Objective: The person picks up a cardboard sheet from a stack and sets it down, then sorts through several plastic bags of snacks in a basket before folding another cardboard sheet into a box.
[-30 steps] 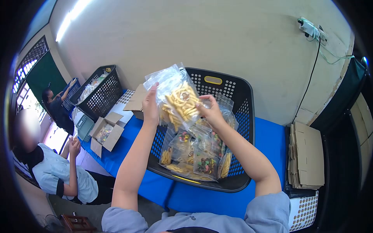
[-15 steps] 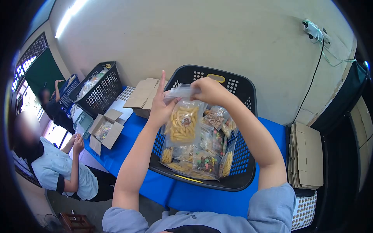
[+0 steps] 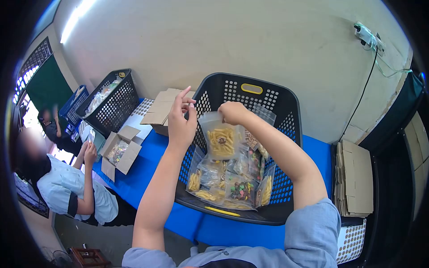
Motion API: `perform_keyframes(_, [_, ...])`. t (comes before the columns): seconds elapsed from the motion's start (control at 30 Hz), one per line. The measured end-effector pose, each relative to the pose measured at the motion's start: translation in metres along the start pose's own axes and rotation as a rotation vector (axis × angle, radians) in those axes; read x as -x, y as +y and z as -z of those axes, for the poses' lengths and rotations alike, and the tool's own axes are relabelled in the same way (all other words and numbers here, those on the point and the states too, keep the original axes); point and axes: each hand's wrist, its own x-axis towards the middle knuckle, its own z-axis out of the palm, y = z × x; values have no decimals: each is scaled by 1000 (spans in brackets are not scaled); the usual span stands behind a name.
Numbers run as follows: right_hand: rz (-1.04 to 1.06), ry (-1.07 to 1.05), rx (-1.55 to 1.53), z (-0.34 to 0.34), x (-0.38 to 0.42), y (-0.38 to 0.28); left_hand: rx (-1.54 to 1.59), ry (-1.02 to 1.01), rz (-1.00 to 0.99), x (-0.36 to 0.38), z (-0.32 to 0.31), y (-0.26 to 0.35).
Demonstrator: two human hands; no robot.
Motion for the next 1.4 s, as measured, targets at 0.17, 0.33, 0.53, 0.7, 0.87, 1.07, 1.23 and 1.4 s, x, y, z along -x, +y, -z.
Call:
perform_keyframes(0.17, [-128,-46,-79,-37,-41,43,42,-24,-42,-1,1,-6])
perform_keyframes(0.33, [-188,363,50,-96,-66,86,-122,-319,-36,9,2,-9])
perform_keyframes(0.53, [-413,473,173,-107,-63,76,-131,-339,-15,5,4,-14])
perform_keyframes(0.7, [68,772,158,-81,-44,34,-122,-347,-24,4,1,-12])
perform_keyframes(0.87, [404,-253,-211,-104,22,-28,-91,-339,-18,6,0,-10])
perform_keyframes(1.07, [746,-588,91,-143,112,-49,-124,-361,4,7,1,-8])
perform_keyframes(1.23, [264,-663,-18,-68,81,-28,-157,-385,8,9,-1,-8])
perform_keyframes(1.4, [-255,-517,231,-23,60,27,-148,-368,24,8,1,-11])
